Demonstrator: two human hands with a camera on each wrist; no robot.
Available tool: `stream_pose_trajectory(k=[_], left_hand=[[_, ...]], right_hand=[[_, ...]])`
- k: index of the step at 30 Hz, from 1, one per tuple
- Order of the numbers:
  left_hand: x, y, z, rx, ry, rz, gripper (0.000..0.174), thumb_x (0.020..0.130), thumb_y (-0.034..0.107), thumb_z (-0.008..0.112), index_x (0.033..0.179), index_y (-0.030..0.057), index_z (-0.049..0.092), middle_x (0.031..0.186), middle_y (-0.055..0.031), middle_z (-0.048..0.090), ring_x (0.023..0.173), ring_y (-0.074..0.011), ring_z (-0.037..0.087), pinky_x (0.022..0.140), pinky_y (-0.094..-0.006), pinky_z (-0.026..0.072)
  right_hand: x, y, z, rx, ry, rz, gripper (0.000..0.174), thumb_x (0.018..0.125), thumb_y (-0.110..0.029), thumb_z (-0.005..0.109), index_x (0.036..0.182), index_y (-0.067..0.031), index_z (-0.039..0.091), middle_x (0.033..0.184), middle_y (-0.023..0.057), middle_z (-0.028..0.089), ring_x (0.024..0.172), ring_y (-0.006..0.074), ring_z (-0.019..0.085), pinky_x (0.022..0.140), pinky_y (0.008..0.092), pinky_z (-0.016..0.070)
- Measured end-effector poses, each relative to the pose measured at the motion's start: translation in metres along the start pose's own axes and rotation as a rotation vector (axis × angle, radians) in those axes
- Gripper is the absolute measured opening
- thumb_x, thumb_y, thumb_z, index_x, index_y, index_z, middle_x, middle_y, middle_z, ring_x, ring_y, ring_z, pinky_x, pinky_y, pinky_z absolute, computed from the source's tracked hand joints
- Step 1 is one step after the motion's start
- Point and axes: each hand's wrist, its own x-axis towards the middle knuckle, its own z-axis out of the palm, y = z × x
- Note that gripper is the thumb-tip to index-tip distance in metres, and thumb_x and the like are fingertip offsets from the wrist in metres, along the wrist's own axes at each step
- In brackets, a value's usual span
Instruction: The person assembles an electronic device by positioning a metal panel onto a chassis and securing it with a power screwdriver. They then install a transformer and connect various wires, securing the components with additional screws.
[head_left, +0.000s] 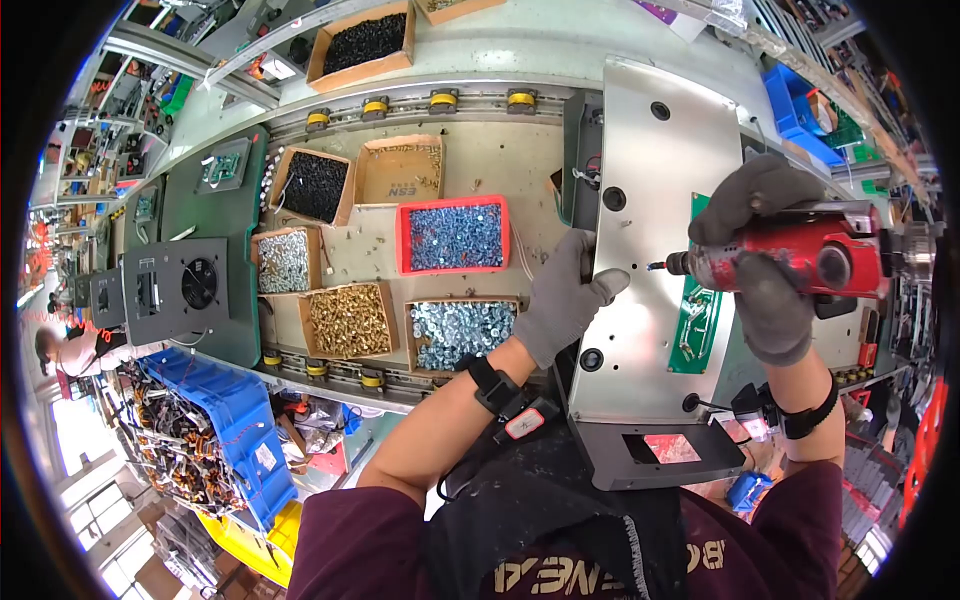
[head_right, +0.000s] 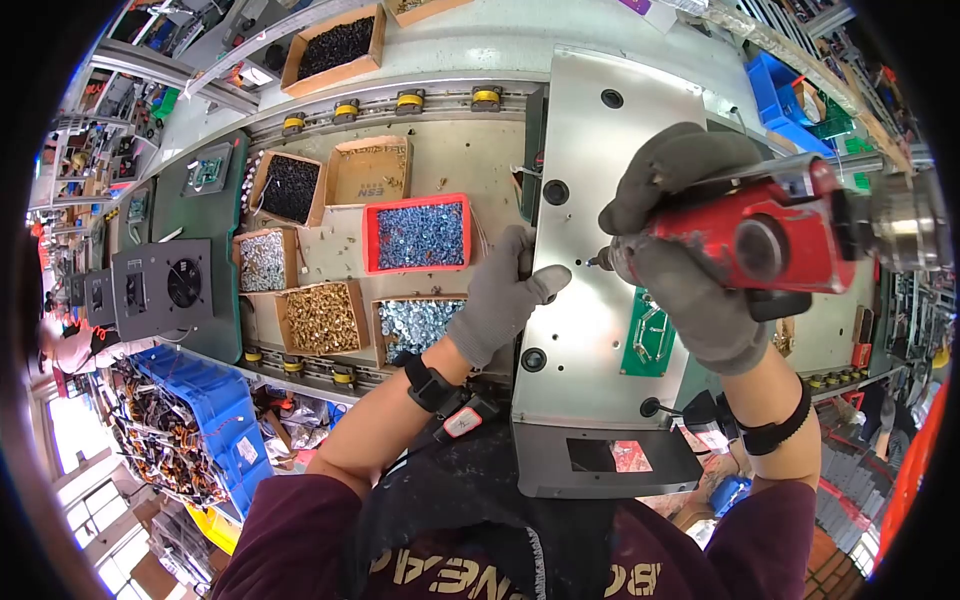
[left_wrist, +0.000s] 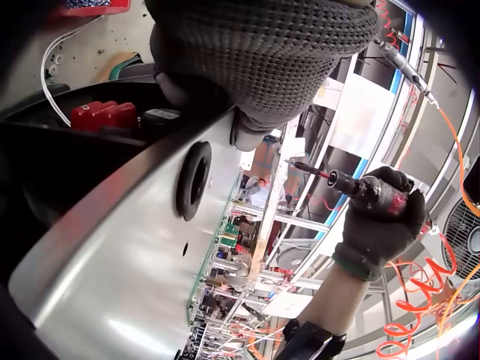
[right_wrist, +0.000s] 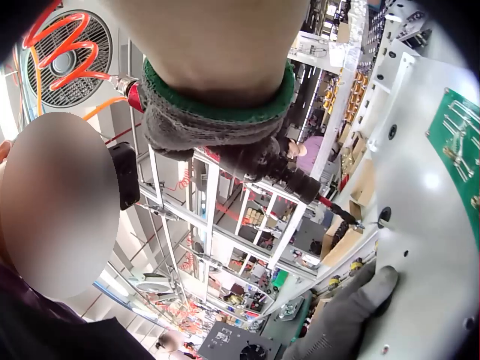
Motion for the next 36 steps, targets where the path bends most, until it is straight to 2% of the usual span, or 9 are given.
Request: stream_pose_trajectory(k=[3, 9, 14, 16, 22, 27, 30, 34, 36], left_hand=[[0.002, 0.001, -0.001, 0.065, 0.003, -0.054, 0.036, 0.084, 0.012, 0.069, 0.108, -0.0018, 0.047, 0.077, -0.002, 0.055, 0.065, -0.0068, 0.053, 0.058, -0.0216, 0.0465], [0.003, 0.001, -0.001, 0.069, -0.013, -0.04, 0.036, 0.084, 0.011, 0.068, 0.109, -0.0011, 0.046, 0.078, -0.0035, 0.059, 0.064, -0.0064, 0.053, 0.057, -0.0223, 0.0466], [0.006, -0.01, -0.001, 0.224, 0.029, -0.018, 0.035, 0.085, 0.012, 0.068, 0.108, -0.0013, 0.045, 0.08, -0.0046, 0.062, 0.065, -0.0059, 0.055, 0.057, -0.0224, 0.0469], [0.008, -0.016, -0.001, 0.238, 0.052, 0.031, 0.035, 0.085, 0.012, 0.068, 0.108, -0.0012, 0.046, 0.079, -0.0045, 0.062, 0.065, -0.0058, 0.055, 0.057, -0.0224, 0.047], [0.009, -0.016, -0.001, 0.291, 0.063, 0.055, 0.035, 0.084, 0.011, 0.069, 0.107, -0.0009, 0.046, 0.077, -0.0045, 0.062, 0.063, -0.0055, 0.055, 0.056, -0.0224, 0.047], [0.007, -0.007, 0.0, 0.307, 0.077, 0.064, 0.035, 0.083, 0.012, 0.069, 0.107, -0.001, 0.046, 0.076, -0.0048, 0.062, 0.063, -0.0056, 0.056, 0.056, -0.0229, 0.0471], [0.007, 0.001, -0.002, 0.223, 0.028, -0.026, 0.035, 0.083, 0.011, 0.069, 0.107, -0.001, 0.046, 0.076, -0.0049, 0.062, 0.062, -0.0071, 0.057, 0.056, -0.0228, 0.0474], [0.005, 0.008, -0.018, 0.124, -0.003, -0.148, 0.042, 0.086, 0.011, 0.063, 0.12, -0.0042, 0.044, 0.092, -0.0111, 0.062, 0.074, -0.0119, 0.059, 0.063, -0.0232, 0.0494], [-0.003, 0.014, -0.033, 0.034, -0.005, -0.221, 0.043, 0.088, 0.01, 0.06, 0.125, -0.0057, 0.042, 0.097, -0.0133, 0.061, 0.079, -0.0137, 0.06, 0.066, -0.0237, 0.05]], right_hand=[[-0.001, 0.011, -0.002, -0.065, -0.008, -0.014, 0.039, 0.076, -0.016, 0.07, 0.104, -0.0077, 0.045, 0.089, 0.0071, 0.047, 0.073, 0.0144, 0.051, 0.064, 0.0316, 0.0472], [-0.005, 0.02, 0.006, -0.047, 0.047, 0.009, 0.038, 0.077, -0.017, 0.071, 0.102, -0.0081, 0.045, 0.088, 0.0071, 0.047, 0.071, 0.0152, 0.052, 0.067, 0.033, 0.0494], [-0.013, 0.024, 0.007, -0.13, -0.002, -0.04, 0.038, 0.079, -0.019, 0.072, 0.102, -0.0093, 0.044, 0.088, 0.0082, 0.046, 0.067, 0.0148, 0.05, 0.061, 0.0326, 0.0486], [-0.014, 0.021, 0.005, -0.122, -0.123, -0.128, 0.036, 0.07, 0.008, 0.058, 0.101, -0.0073, 0.047, 0.09, 0.0109, 0.054, 0.076, 0.0187, 0.06, 0.066, 0.0329, 0.0533], [-0.011, 0.027, 0.011, -0.061, -0.06, -0.108, 0.033, 0.071, 0.009, 0.062, 0.097, -0.0059, 0.047, 0.089, 0.011, 0.055, 0.075, 0.0188, 0.062, 0.067, 0.0321, 0.0539], [-0.011, 0.029, 0.011, -0.146, -0.127, -0.087, 0.034, 0.07, 0.013, 0.06, 0.095, -0.0062, 0.047, 0.087, 0.0106, 0.056, 0.076, 0.0179, 0.062, 0.066, 0.0292, 0.0525], [-0.011, 0.036, 0.007, -0.105, -0.086, -0.094, 0.033, 0.071, 0.008, 0.062, 0.098, -0.0064, 0.047, 0.088, 0.0115, 0.057, 0.075, 0.0183, 0.061, 0.063, 0.0291, 0.0518], [-0.01, 0.024, 0.003, -0.038, -0.053, 0.034, 0.036, 0.073, 0.002, 0.063, 0.105, -0.0053, 0.048, 0.091, 0.0119, 0.06, 0.075, 0.0185, 0.061, 0.066, 0.033, 0.0527], [-0.01, 0.01, 0.004, -0.004, 0.064, 0.121, 0.039, 0.073, 0.001, 0.065, 0.107, -0.0048, 0.048, 0.092, 0.0128, 0.06, 0.074, 0.0189, 0.061, 0.067, 0.0334, 0.0528]])
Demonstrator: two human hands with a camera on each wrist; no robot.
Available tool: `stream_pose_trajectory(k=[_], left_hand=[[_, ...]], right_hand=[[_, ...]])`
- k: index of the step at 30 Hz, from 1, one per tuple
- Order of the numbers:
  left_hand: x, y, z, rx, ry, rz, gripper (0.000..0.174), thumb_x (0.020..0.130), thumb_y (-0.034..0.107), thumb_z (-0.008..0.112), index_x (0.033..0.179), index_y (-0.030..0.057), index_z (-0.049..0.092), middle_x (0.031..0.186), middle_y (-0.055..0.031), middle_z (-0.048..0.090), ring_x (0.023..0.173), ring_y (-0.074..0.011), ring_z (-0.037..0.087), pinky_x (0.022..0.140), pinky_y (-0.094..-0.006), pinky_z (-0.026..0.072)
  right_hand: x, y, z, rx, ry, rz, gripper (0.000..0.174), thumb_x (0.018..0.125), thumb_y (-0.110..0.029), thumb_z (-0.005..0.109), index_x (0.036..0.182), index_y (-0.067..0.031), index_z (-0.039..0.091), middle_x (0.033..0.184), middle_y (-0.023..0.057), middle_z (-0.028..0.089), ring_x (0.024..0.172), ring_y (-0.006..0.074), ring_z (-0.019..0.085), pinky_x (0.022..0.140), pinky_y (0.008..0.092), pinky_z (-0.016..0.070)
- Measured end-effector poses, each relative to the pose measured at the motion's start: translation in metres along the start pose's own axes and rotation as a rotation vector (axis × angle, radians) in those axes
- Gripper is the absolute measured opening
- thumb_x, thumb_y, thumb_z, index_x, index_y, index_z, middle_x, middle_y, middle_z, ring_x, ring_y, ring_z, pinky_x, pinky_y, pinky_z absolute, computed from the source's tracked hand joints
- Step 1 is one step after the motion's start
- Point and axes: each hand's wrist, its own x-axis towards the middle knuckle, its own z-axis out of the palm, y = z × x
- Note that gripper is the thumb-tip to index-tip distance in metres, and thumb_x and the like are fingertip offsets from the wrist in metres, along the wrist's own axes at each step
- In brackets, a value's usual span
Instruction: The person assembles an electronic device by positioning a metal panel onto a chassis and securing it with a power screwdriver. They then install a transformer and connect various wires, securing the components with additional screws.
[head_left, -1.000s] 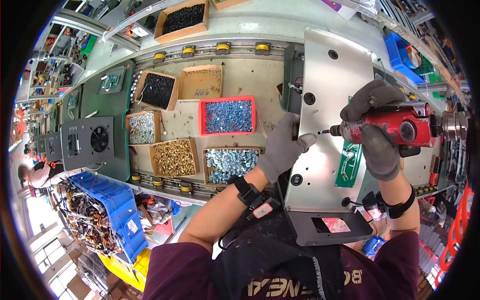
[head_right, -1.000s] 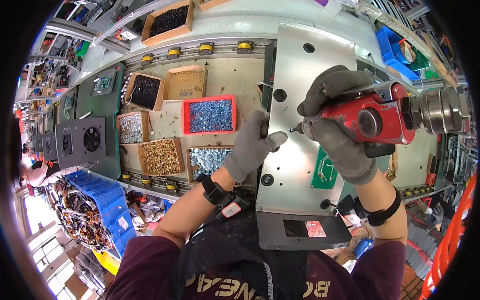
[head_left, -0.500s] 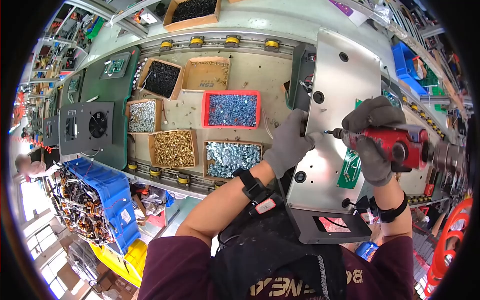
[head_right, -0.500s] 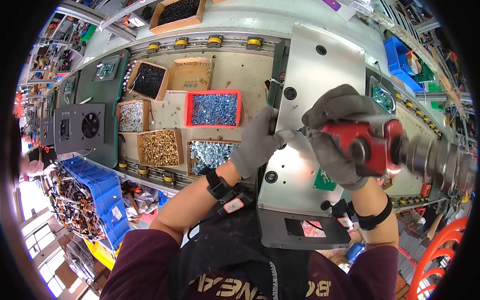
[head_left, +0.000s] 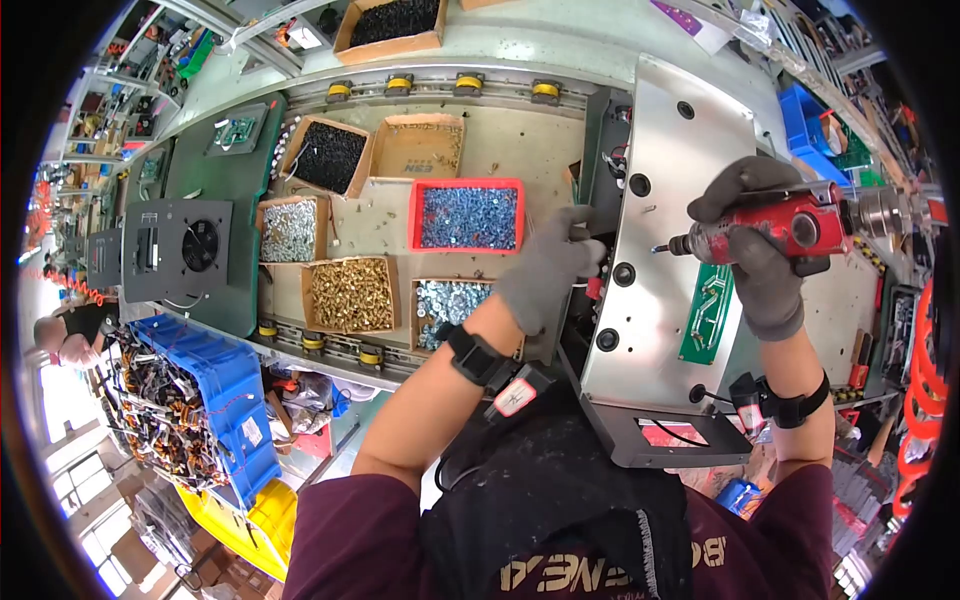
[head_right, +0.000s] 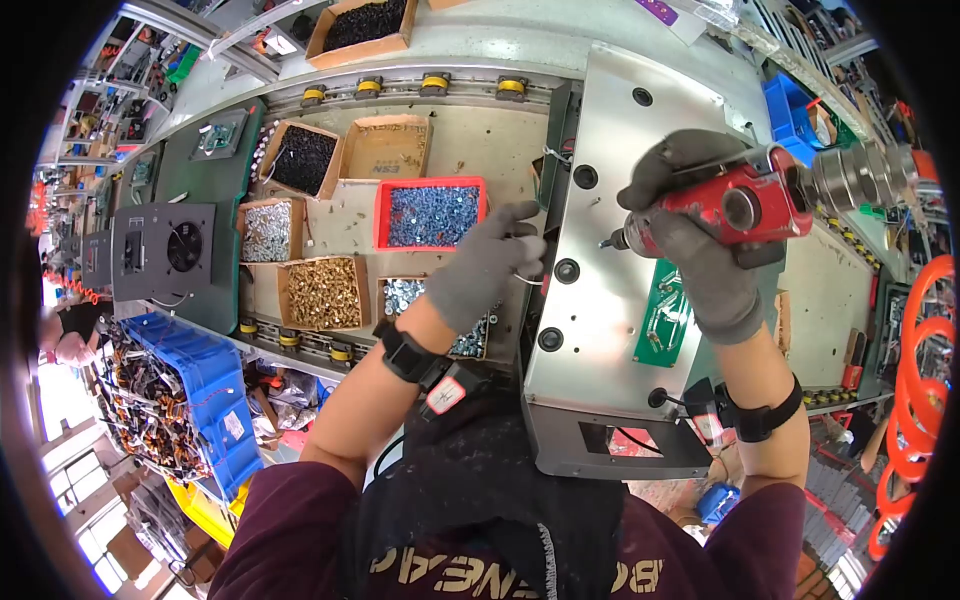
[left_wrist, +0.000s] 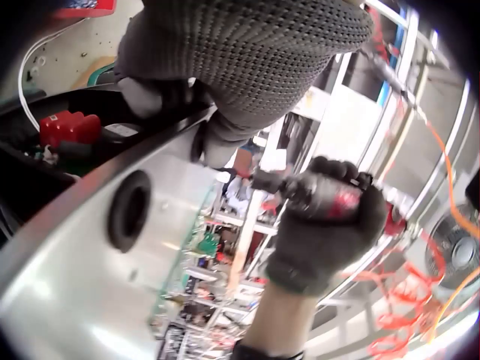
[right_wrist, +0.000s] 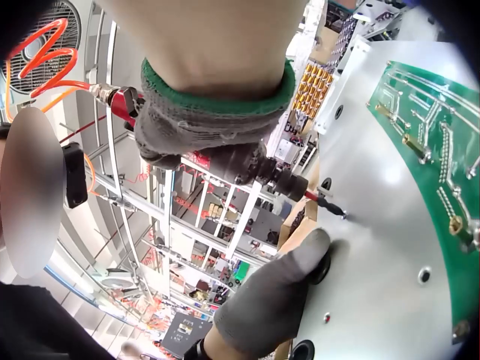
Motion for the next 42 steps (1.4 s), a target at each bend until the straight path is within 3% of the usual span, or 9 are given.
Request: stream_pose_trajectory(k=[3, 5, 10, 15, 25, 31, 37, 40, 42], left_hand=[[-0.01, 0.012, -0.007, -0.578, -0.09, 0.056, 0.033, 0.094, 0.006, 0.049, 0.124, -0.009, 0.043, 0.103, -0.0143, 0.059, 0.083, -0.0165, 0.059, 0.068, -0.0253, 0.0509], [-0.018, 0.025, 0.005, -0.604, -0.116, 0.025, 0.032, 0.095, 0.012, 0.05, 0.12, -0.0079, 0.046, 0.1, -0.0135, 0.059, 0.079, -0.0157, 0.059, 0.064, -0.0245, 0.0502], [-0.023, 0.043, 0.028, -0.578, -0.196, -0.123, 0.041, 0.094, 0.038, 0.054, 0.101, -0.0024, 0.055, 0.08, -0.0088, 0.06, 0.061, -0.012, 0.055, 0.048, -0.0213, 0.0438], [-0.022, 0.038, 0.034, -0.412, -0.263, -0.087, 0.055, 0.086, 0.06, 0.052, 0.076, 0.0055, 0.054, 0.054, -0.0024, 0.049, 0.042, -0.0092, 0.043, 0.04, -0.0191, 0.0346], [-0.023, 0.031, 0.037, -0.526, -0.393, 0.021, 0.053, 0.088, 0.059, 0.051, 0.072, 0.0082, 0.05, 0.052, 0.0001, 0.042, 0.043, -0.0061, 0.036, 0.041, -0.02, 0.0279], [-0.03, 0.038, 0.041, -0.522, -0.339, 0.013, 0.049, 0.09, 0.055, 0.049, 0.076, 0.0083, 0.049, 0.052, 0.0011, 0.04, 0.043, -0.006, 0.034, 0.042, -0.0191, 0.0286], [-0.034, 0.033, 0.036, -0.529, -0.35, -0.023, 0.045, 0.092, 0.05, 0.052, 0.078, 0.0071, 0.052, 0.057, 0.0019, 0.045, 0.041, -0.0048, 0.034, 0.04, -0.0185, 0.0279], [-0.037, 0.03, 0.031, -0.318, -0.323, -0.137, 0.044, 0.093, 0.047, 0.053, 0.083, 0.0044, 0.056, 0.059, 0.0018, 0.048, 0.041, -0.004, 0.038, 0.037, -0.0181, 0.0287], [-0.04, 0.03, 0.025, -0.071, -0.056, -0.143, 0.044, 0.094, 0.045, 0.053, 0.089, 0.0014, 0.059, 0.059, 0.0014, 0.05, 0.041, -0.0042, 0.042, 0.035, -0.0178, 0.0309]], right_hand=[[0.001, -0.002, 0.004, 0.017, -0.046, -0.186, 0.041, 0.076, -0.008, 0.07, 0.11, -0.0048, 0.048, 0.091, 0.011, 0.055, 0.075, 0.0193, 0.057, 0.069, 0.038, 0.0523], [0.005, -0.017, 0.002, 0.11, -0.199, -0.294, 0.046, 0.077, -0.017, 0.073, 0.113, -0.0091, 0.046, 0.092, 0.0084, 0.05, 0.077, 0.0195, 0.053, 0.071, 0.0415, 0.0513], [0.002, -0.043, 0.018, 0.019, -0.048, -0.274, 0.043, 0.075, -0.028, 0.07, 0.111, -0.0166, 0.048, 0.084, 0.0021, 0.039, 0.071, 0.0164, 0.042, 0.065, 0.0338, 0.0388], [-0.005, -0.041, 0.018, 0.065, -0.033, -0.255, 0.044, 0.076, -0.028, 0.069, 0.114, -0.017, 0.049, 0.083, 0.0017, 0.039, 0.07, 0.0157, 0.042, 0.065, 0.0336, 0.0395], [0.003, -0.047, 0.015, 0.116, -0.265, -0.353, 0.042, 0.08, -0.029, 0.068, 0.116, -0.0163, 0.049, 0.083, 0.0003, 0.038, 0.07, 0.0137, 0.041, 0.062, 0.0311, 0.039], [-0.007, -0.047, 0.019, 0.127, -0.071, -0.246, 0.042, 0.079, -0.029, 0.069, 0.113, -0.0169, 0.048, 0.083, 0.0003, 0.038, 0.07, 0.0143, 0.04, 0.061, 0.0313, 0.0365], [-0.004, -0.042, 0.013, 0.1, -0.204, -0.323, 0.039, 0.082, -0.026, 0.069, 0.113, -0.0158, 0.047, 0.082, 0.0012, 0.038, 0.068, 0.0145, 0.041, 0.059, 0.0308, 0.0382], [-0.008, -0.043, 0.012, 0.031, -0.303, -0.332, 0.037, 0.084, -0.025, 0.069, 0.11, -0.0138, 0.045, 0.082, 0.0026, 0.04, 0.066, 0.0144, 0.043, 0.056, 0.0306, 0.0426], [-0.015, -0.038, 0.01, 0.119, -0.406, -0.263, 0.037, 0.082, -0.021, 0.07, 0.106, -0.0114, 0.043, 0.082, 0.0057, 0.045, 0.068, 0.0162, 0.048, 0.059, 0.0324, 0.0474]])
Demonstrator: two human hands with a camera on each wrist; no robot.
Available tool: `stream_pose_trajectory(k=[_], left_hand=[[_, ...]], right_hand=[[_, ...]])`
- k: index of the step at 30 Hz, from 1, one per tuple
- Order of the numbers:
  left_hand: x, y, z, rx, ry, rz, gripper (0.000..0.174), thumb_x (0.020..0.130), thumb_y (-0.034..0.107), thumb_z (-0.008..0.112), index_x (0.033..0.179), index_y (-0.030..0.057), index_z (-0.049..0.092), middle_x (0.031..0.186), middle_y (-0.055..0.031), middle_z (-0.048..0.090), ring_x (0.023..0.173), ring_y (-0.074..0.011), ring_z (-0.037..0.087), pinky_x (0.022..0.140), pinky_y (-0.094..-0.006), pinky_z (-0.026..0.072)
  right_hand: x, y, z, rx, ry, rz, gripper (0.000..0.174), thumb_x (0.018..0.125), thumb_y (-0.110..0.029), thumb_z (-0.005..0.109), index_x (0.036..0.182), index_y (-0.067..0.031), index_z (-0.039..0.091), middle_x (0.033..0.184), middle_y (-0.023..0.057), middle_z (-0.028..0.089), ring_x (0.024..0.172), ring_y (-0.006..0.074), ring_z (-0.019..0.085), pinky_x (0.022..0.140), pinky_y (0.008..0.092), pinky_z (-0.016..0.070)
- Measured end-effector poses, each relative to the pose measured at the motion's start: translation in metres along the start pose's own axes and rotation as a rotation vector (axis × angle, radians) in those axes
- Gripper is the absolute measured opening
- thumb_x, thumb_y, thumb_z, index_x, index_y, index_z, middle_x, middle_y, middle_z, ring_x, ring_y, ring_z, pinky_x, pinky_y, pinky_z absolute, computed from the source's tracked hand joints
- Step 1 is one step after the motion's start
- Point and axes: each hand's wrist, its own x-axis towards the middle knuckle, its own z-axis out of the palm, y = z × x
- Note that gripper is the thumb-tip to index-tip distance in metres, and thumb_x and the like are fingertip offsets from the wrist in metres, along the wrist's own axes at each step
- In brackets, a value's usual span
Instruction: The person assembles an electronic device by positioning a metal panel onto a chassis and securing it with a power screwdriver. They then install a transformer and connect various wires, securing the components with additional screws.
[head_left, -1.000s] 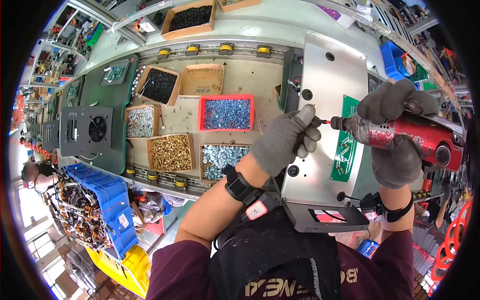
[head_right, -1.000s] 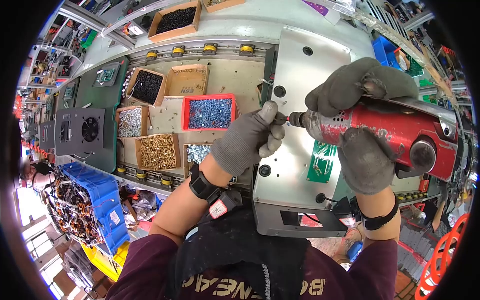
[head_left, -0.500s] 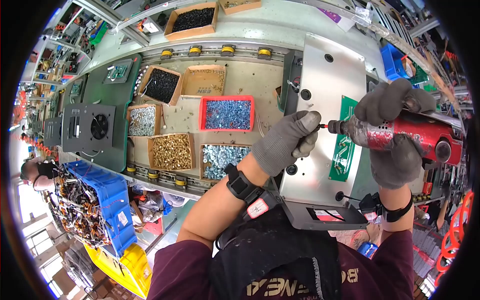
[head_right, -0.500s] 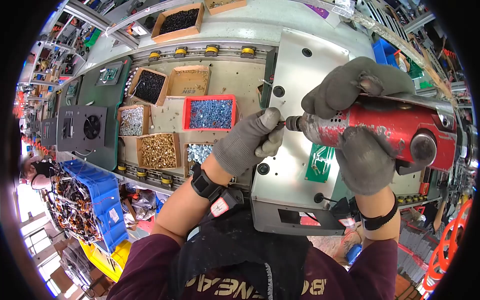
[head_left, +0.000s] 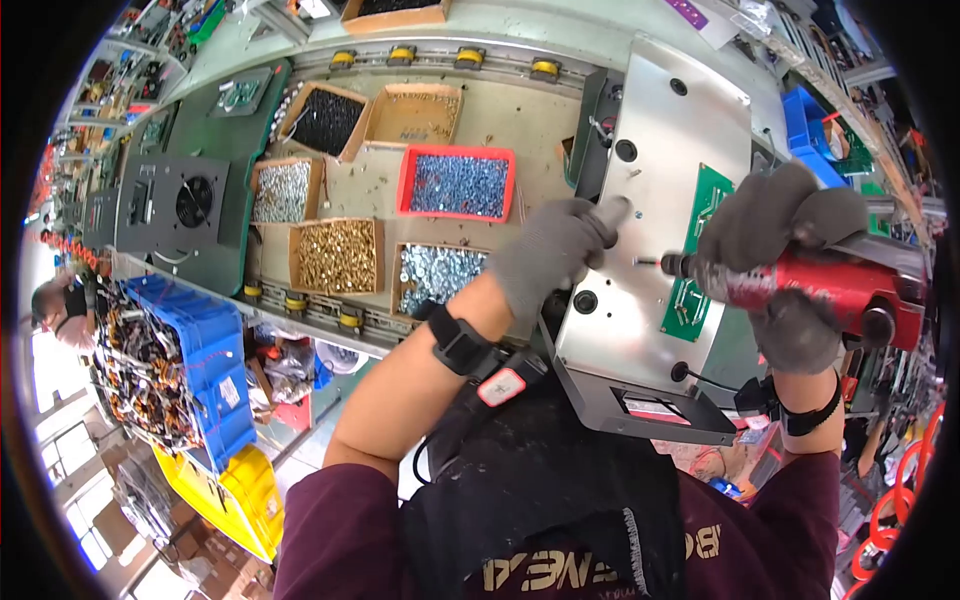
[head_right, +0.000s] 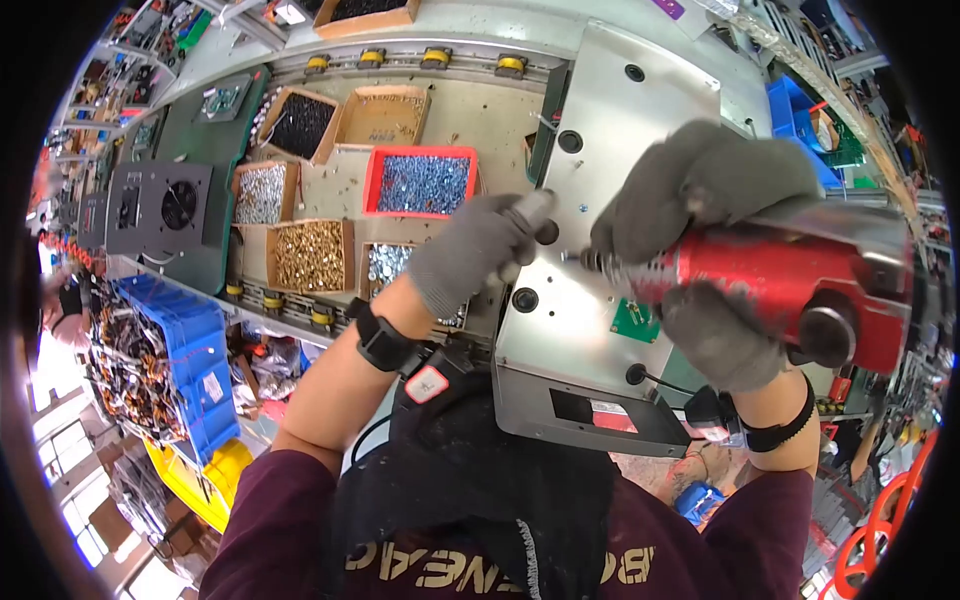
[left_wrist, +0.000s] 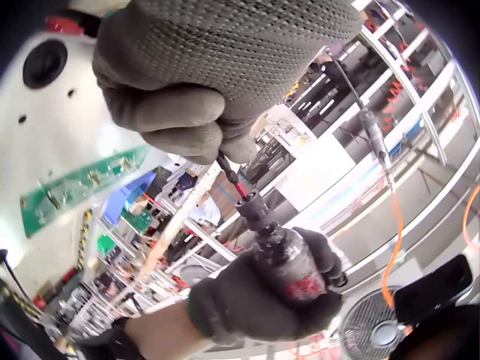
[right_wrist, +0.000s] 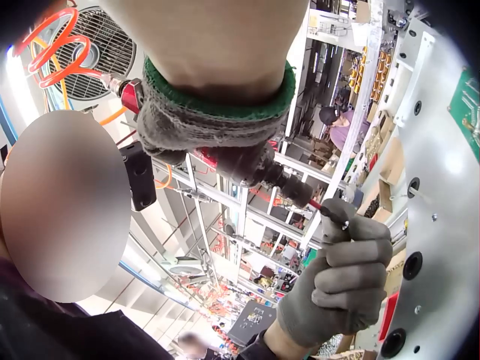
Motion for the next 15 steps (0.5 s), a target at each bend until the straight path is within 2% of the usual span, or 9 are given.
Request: stream_pose_trajectory(k=[1, 2, 6, 13, 15], left_hand=[[-0.006, 0.002, -0.005, 0.006, 0.115, -0.007, 0.042, 0.094, 0.041, 0.054, 0.094, -0.0009, 0.059, 0.06, 0.0012, 0.051, 0.041, -0.0044, 0.044, 0.035, -0.0177, 0.0347], [-0.008, -0.003, -0.011, -0.004, 0.125, -0.011, 0.042, 0.094, 0.041, 0.054, 0.094, -0.0009, 0.059, 0.06, 0.0012, 0.051, 0.041, -0.0044, 0.044, 0.035, -0.0177, 0.0347], [-0.009, -0.036, -0.034, -0.078, 0.191, 0.029, 0.038, 0.094, 0.036, 0.055, 0.096, -0.0012, 0.058, 0.061, 0.0001, 0.054, 0.042, -0.0045, 0.048, 0.036, -0.0179, 0.0369], [-0.026, -0.052, -0.04, -0.141, 0.258, 0.038, 0.033, 0.095, 0.032, 0.054, 0.1, -0.0007, 0.058, 0.066, -0.0017, 0.058, 0.045, -0.0044, 0.051, 0.039, -0.0165, 0.0384], [-0.027, -0.055, -0.04, -0.152, 0.255, 0.063, 0.032, 0.095, 0.031, 0.054, 0.1, -0.0006, 0.058, 0.067, -0.002, 0.059, 0.046, -0.0043, 0.051, 0.039, -0.0165, 0.0387]], right_hand=[[-0.005, 0.002, 0.0, 0.069, -0.033, 0.036, 0.039, 0.08, -0.018, 0.072, 0.104, -0.01, 0.043, 0.083, 0.008, 0.048, 0.07, 0.0177, 0.052, 0.062, 0.034, 0.0504], [-0.01, 0.004, 0.0, 0.136, -0.063, 0.074, 0.041, 0.078, -0.015, 0.074, 0.103, -0.0086, 0.042, 0.084, 0.0103, 0.052, 0.073, 0.0192, 0.056, 0.066, 0.0355, 0.0533], [-0.026, 0.019, 0.008, 0.125, -0.111, 0.226, 0.036, 0.076, -0.002, 0.069, 0.102, -0.0094, 0.045, 0.086, 0.0091, 0.054, 0.075, 0.017, 0.057, 0.069, 0.0341, 0.0527], [-0.033, 0.031, 0.012, 0.227, -0.231, 0.279, 0.038, 0.073, 0.001, 0.065, 0.105, -0.0094, 0.047, 0.087, 0.0073, 0.054, 0.078, 0.0177, 0.056, 0.069, 0.0344, 0.0498], [-0.035, 0.029, 0.017, 0.197, -0.218, 0.271, 0.036, 0.072, 0.001, 0.065, 0.102, -0.009, 0.048, 0.084, 0.0073, 0.053, 0.075, 0.0172, 0.055, 0.069, 0.035, 0.0493]])
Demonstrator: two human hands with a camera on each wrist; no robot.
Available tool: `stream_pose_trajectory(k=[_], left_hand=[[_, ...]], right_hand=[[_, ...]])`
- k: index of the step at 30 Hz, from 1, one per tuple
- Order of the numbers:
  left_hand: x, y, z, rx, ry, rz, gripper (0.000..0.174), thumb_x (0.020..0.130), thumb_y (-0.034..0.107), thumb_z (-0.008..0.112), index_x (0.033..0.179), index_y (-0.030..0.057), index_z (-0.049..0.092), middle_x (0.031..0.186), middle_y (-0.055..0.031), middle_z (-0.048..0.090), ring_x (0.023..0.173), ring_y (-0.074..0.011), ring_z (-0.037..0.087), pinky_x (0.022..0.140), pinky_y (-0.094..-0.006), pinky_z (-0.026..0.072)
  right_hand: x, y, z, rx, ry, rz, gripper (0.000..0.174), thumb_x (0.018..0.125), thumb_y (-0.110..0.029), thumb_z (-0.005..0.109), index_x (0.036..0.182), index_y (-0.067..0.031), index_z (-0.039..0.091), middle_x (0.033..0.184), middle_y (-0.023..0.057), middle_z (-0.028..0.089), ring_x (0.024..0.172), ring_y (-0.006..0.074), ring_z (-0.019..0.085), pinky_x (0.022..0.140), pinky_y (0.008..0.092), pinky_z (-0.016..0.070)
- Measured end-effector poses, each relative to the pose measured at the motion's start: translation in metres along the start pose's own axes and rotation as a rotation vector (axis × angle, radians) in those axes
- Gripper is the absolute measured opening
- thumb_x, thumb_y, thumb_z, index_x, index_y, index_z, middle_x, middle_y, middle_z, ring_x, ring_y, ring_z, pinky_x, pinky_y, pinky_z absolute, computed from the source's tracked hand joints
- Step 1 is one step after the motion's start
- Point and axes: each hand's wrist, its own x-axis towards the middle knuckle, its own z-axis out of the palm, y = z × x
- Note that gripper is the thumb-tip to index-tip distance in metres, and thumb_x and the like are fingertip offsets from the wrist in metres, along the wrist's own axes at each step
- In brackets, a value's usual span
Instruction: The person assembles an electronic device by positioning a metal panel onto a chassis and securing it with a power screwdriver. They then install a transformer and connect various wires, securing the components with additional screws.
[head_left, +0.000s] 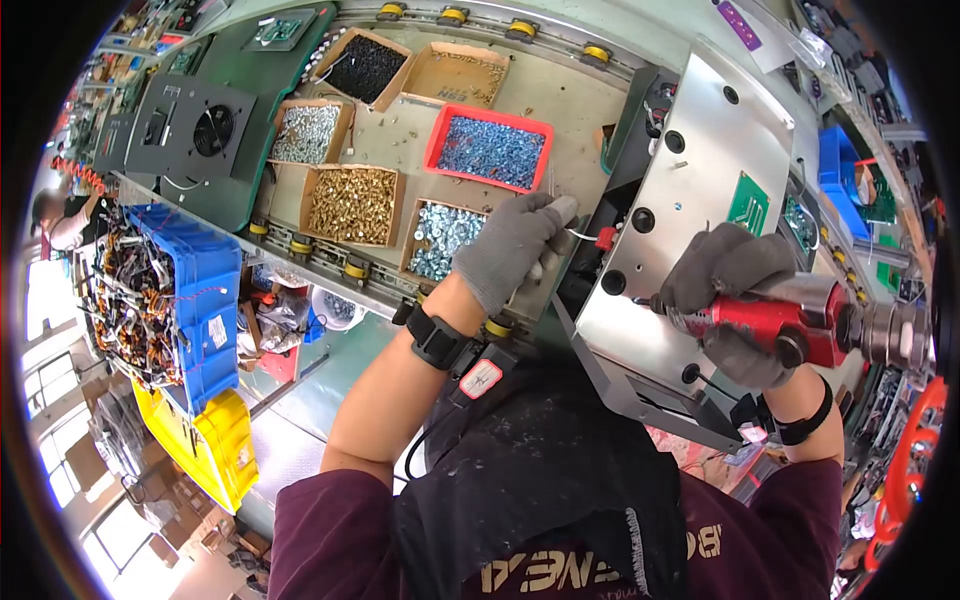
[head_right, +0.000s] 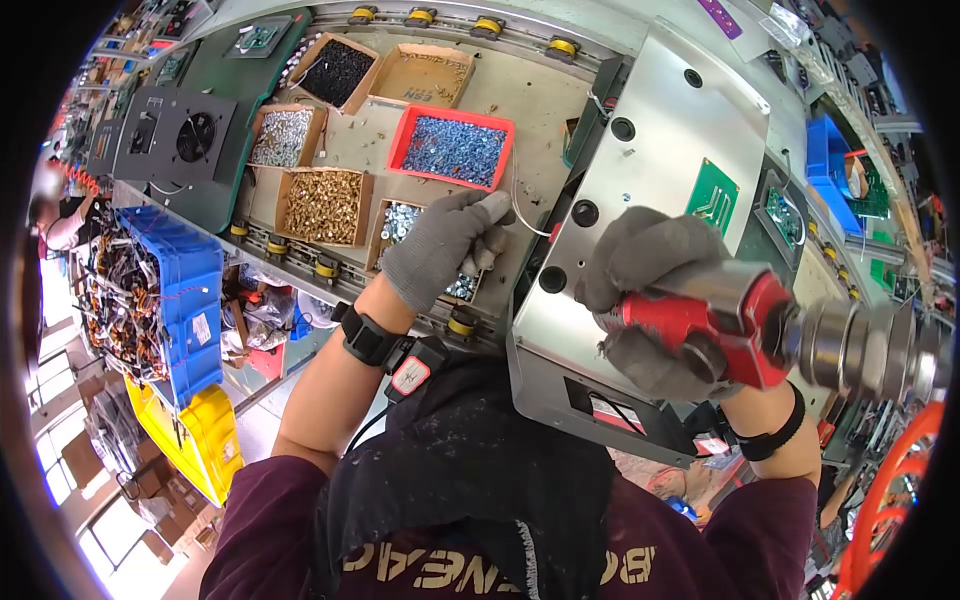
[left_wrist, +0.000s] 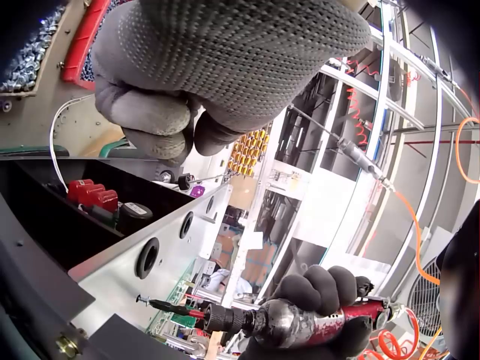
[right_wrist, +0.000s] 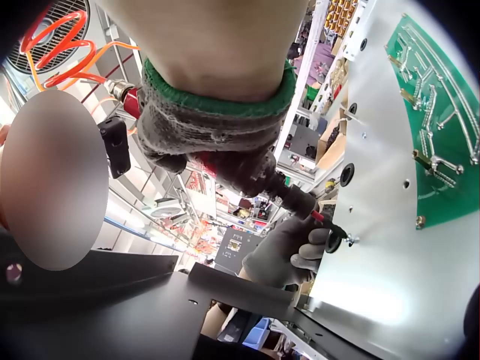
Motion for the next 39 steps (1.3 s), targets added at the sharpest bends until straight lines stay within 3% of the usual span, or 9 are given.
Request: stream_pose_trajectory(k=[7, 14, 17, 27, 29, 31, 33, 35, 39], left_hand=[[0.001, -0.007, -0.009, -0.029, -0.025, 0.005, 0.029, 0.094, 0.025, 0.055, 0.104, -0.0022, 0.056, 0.075, -0.0049, 0.06, 0.056, -0.0078, 0.057, 0.049, -0.0194, 0.0454], [0.003, -0.03, -0.031, -0.394, -0.068, 0.083, 0.03, 0.091, 0.0, 0.043, 0.117, -0.0138, 0.044, 0.107, -0.022, 0.058, 0.087, -0.03, 0.065, 0.078, -0.0336, 0.0572], [0.001, -0.036, -0.037, -0.342, -0.047, 0.078, 0.031, 0.091, 0.0, 0.041, 0.119, -0.0133, 0.043, 0.108, -0.0227, 0.059, 0.09, -0.03, 0.065, 0.079, -0.0344, 0.0576], [0.033, -0.02, -0.089, 0.118, 0.036, -0.034, 0.035, 0.092, 0.013, 0.053, 0.118, -0.0102, 0.05, 0.102, -0.018, 0.062, 0.083, -0.0208, 0.065, 0.067, -0.0293, 0.0561], [0.069, -0.026, -0.105, 0.229, 0.046, 0.053, 0.035, 0.09, 0.022, 0.059, 0.117, 0.0009, 0.055, 0.097, -0.0144, 0.064, 0.076, -0.0233, 0.065, 0.066, -0.0334, 0.0542], [0.084, -0.022, -0.1, 1.127, 0.539, 0.565, 0.035, 0.088, 0.03, 0.062, 0.116, 0.0092, 0.059, 0.106, -0.0163, 0.063, 0.091, -0.0278, 0.063, 0.081, -0.038, 0.051], [0.098, -0.03, -0.083, 1.171, 0.204, 0.232, 0.038, 0.088, 0.039, 0.059, 0.114, 0.012, 0.062, 0.11, -0.0189, 0.061, 0.101, -0.0323, 0.06, 0.089, -0.0399, 0.0466], [0.119, -0.065, -0.062, 1.053, -0.019, 0.02, 0.04, 0.09, 0.041, 0.055, 0.111, 0.008, 0.062, 0.099, -0.0164, 0.063, 0.094, -0.0308, 0.061, 0.084, -0.0388, 0.0471], [0.208, -0.162, -0.051, 0.403, -0.194, -0.273, 0.026, 0.092, 0.032, 0.054, 0.093, 0.007, 0.06, 0.074, -0.0064, 0.058, 0.067, -0.0198, 0.054, 0.062, -0.0342, 0.0449]], right_hand=[[0.006, -0.003, 0.009, -0.118, -0.089, 0.034, 0.023, 0.078, -0.008, 0.067, 0.08, -0.0096, 0.044, 0.072, 0.006, 0.051, 0.065, 0.019, 0.053, 0.063, 0.0336, 0.0492], [0.0, -0.003, 0.009, -0.222, -0.175, -0.02, 0.023, 0.078, -0.014, 0.068, 0.084, -0.0086, 0.047, 0.078, 0.0096, 0.058, 0.069, 0.0234, 0.056, 0.066, 0.037, 0.0502], [-0.001, -0.013, 0.005, -0.38, -0.151, -0.004, 0.027, 0.079, -0.016, 0.068, 0.092, -0.007, 0.046, 0.087, 0.0117, 0.057, 0.077, 0.025, 0.057, 0.071, 0.0377, 0.0488], [-0.169, -0.143, -0.033, -0.536, 0.82, -0.067, 0.063, 0.089, -0.032, 0.054, 0.136, 0.0059, 0.037, 0.132, 0.0191, 0.048, 0.122, 0.0323, 0.048, 0.105, 0.0452, 0.0338], [-0.232, -0.136, -0.019, -0.614, 1.196, -0.019, 0.054, 0.089, -0.023, 0.055, 0.134, 0.0028, 0.041, 0.13, 0.0158, 0.051, 0.121, 0.0284, 0.05, 0.104, 0.0436, 0.036], [-0.275, -0.114, 0.009, -0.719, 1.485, 0.118, 0.048, 0.086, -0.013, 0.058, 0.13, 0.0005, 0.046, 0.125, 0.0126, 0.055, 0.116, 0.0244, 0.053, 0.101, 0.0407, 0.0393], [-0.312, -0.084, 0.033, -0.821, 1.301, 0.137, 0.045, 0.082, -0.005, 0.06, 0.125, -0.0012, 0.049, 0.117, 0.0092, 0.057, 0.108, 0.0205, 0.056, 0.097, 0.0357, 0.0422], [-0.367, -0.035, 0.063, -0.872, 1.543, 0.453, 0.045, 0.08, -0.004, 0.061, 0.124, -0.0021, 0.049, 0.112, 0.0076, 0.057, 0.104, 0.0186, 0.055, 0.094, 0.0333, 0.0429], [-0.398, 0.059, 0.117, -0.658, 1.772, 0.489, 0.043, 0.074, 0.002, 0.066, 0.115, -0.0061, 0.054, 0.099, 0.0024, 0.058, 0.084, 0.013, 0.056, 0.077, 0.0284, 0.0467]])
